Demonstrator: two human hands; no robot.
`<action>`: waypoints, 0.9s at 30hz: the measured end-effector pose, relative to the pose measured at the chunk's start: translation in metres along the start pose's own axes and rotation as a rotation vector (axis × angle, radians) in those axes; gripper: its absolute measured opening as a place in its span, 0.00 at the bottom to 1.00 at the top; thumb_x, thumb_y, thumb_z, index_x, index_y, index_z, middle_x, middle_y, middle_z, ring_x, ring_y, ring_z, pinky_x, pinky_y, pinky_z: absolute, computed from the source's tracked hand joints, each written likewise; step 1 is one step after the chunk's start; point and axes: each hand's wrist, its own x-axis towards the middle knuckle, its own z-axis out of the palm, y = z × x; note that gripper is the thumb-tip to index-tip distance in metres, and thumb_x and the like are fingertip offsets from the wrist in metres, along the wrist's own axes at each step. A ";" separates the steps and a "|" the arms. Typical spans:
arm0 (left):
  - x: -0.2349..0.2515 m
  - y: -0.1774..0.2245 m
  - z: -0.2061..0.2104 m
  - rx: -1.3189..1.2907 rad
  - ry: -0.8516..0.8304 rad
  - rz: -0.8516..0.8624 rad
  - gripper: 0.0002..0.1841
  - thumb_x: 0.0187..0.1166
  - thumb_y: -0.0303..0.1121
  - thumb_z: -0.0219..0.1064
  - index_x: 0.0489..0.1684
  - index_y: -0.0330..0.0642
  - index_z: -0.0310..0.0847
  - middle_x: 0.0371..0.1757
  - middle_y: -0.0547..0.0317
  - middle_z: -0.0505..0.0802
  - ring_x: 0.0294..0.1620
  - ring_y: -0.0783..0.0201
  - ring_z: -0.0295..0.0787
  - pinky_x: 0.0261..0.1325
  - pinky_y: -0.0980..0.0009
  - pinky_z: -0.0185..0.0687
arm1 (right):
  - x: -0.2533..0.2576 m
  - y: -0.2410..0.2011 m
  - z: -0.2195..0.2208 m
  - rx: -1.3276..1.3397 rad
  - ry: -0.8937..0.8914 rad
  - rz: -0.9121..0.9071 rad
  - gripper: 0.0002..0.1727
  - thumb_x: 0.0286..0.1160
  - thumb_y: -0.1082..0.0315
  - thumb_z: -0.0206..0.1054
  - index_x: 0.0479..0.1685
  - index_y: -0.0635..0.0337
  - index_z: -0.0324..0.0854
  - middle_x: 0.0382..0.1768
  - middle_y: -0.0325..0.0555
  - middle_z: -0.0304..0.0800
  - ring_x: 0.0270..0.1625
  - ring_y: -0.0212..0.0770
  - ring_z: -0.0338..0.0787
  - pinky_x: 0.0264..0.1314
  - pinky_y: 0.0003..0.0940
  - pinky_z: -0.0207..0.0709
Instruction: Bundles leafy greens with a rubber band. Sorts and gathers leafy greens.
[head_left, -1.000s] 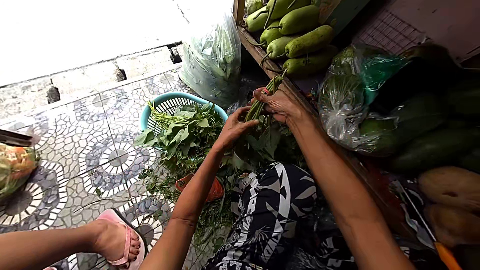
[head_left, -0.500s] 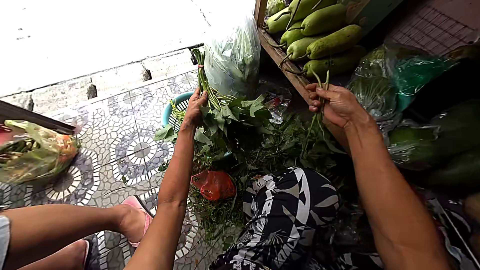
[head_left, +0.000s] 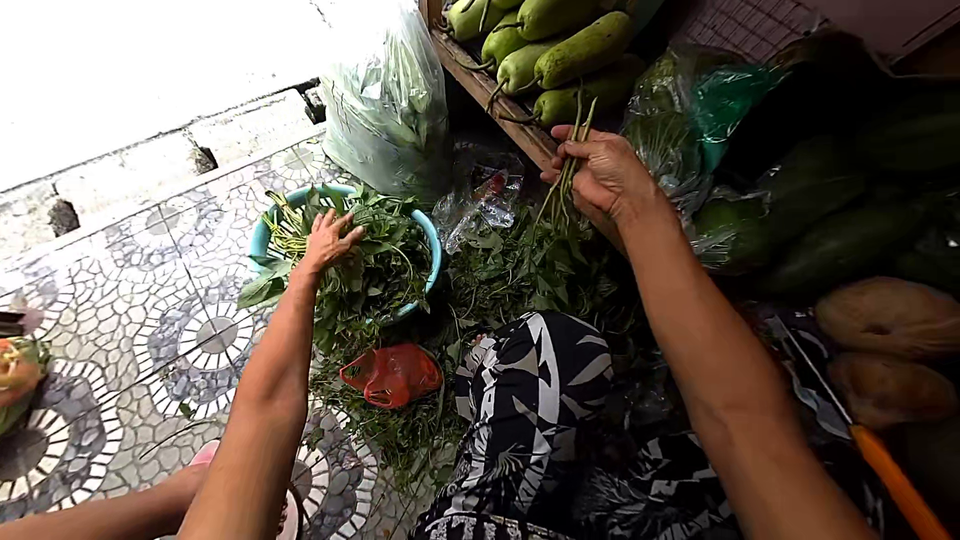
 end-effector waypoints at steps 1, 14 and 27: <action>-0.002 -0.013 0.023 0.067 -0.150 -0.013 0.35 0.87 0.57 0.59 0.87 0.45 0.69 0.92 0.30 0.57 0.92 0.23 0.39 0.81 0.17 0.34 | 0.003 0.002 -0.003 0.001 0.031 -0.018 0.16 0.89 0.78 0.48 0.68 0.63 0.74 0.38 0.41 0.80 0.39 0.37 0.87 0.49 0.38 0.86; -0.040 0.237 0.028 -0.543 -0.014 0.474 0.54 0.69 0.52 0.76 0.92 0.33 0.48 0.90 0.37 0.64 0.91 0.46 0.59 0.89 0.49 0.57 | 0.007 -0.012 0.019 0.310 0.380 -0.003 0.10 0.92 0.74 0.51 0.64 0.63 0.71 0.42 0.50 0.85 0.41 0.42 0.90 0.42 0.37 0.87; -0.027 0.105 0.022 -0.353 0.454 -0.018 0.26 0.84 0.39 0.64 0.75 0.28 0.75 0.74 0.29 0.80 0.79 0.36 0.73 0.83 0.47 0.65 | -0.045 0.041 -0.044 -0.201 0.060 -0.443 0.09 0.97 0.59 0.44 0.52 0.43 0.70 0.19 0.19 0.66 0.17 0.21 0.67 0.22 0.17 0.69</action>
